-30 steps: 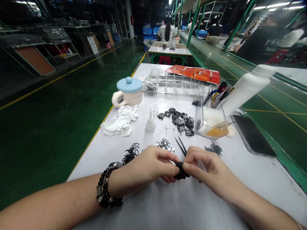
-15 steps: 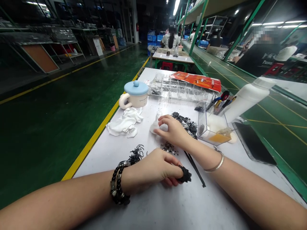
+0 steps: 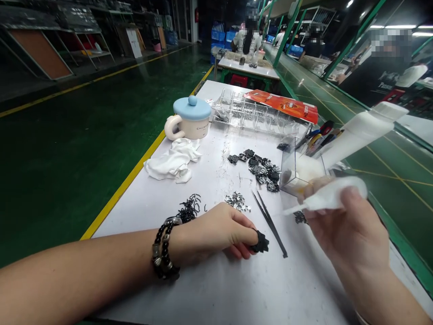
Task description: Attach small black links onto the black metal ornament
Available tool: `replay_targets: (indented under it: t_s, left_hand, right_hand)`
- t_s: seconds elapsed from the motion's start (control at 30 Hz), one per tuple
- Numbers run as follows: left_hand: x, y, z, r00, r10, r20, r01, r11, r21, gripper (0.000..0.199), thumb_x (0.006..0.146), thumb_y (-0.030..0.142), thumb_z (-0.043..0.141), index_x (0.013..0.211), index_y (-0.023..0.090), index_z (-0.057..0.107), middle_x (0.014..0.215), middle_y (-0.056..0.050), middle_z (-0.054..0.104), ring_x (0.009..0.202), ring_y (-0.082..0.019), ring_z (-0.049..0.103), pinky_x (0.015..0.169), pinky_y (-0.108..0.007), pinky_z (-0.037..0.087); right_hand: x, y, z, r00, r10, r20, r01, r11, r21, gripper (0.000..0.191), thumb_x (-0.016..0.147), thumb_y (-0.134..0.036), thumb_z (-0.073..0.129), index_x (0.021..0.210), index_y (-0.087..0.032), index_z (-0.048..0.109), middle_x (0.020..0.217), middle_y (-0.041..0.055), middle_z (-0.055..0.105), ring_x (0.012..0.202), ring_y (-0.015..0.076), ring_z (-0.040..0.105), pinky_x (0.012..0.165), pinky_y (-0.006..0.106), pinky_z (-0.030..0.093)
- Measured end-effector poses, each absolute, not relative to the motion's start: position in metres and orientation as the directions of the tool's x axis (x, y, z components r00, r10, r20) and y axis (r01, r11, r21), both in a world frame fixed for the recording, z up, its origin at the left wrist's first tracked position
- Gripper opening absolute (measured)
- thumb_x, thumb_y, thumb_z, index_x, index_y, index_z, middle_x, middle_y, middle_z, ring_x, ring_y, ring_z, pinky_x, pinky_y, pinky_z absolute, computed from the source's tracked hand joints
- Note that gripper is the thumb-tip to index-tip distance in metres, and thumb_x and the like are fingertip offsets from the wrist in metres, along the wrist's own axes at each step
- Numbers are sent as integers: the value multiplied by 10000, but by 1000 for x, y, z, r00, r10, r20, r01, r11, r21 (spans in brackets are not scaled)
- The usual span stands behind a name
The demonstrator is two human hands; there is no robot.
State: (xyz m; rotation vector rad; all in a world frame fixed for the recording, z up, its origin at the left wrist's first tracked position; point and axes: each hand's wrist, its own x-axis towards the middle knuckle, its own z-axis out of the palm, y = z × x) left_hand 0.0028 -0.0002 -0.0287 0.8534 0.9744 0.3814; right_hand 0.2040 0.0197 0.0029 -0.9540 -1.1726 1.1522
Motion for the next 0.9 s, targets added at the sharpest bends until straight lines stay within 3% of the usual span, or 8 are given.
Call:
replay_targets:
  t_s: [0.13, 0.23, 0.9]
  left_hand:
    - [2, 1, -24, 547, 618, -565, 112, 615, 780, 132, 671, 226, 653, 752, 135, 703, 714, -51, 686, 591, -96, 604, 525, -159, 473]
    - [2, 2, -22, 553, 609, -568, 120, 617, 778, 141, 681, 228, 652, 773, 135, 705, 722, -49, 680, 597, -93, 598, 535, -161, 471]
    - [3, 2, -19, 546, 602, -582, 150, 614, 775, 112, 682, 223, 637, 734, 137, 686, 693, -36, 657, 587, -92, 580, 540, -179, 452]
  right_hand:
    - [198, -3, 1, -16, 924, 382, -71, 380, -922, 125, 801, -317, 598, 751, -221, 535, 654, -1, 474, 623, 145, 442, 584, 319, 328]
    - [194, -12, -1, -21, 901, 433, 1, 433, -902, 102, 817, -275, 583, 754, -234, 514, 658, 4, 479, 621, 159, 426, 617, 345, 317]
    - [193, -12, -8, -63, 888, 456, 49, 459, -887, 82, 825, -222, 562, 774, -234, 499, 703, 23, 504, 672, 183, 453, 665, 371, 318]
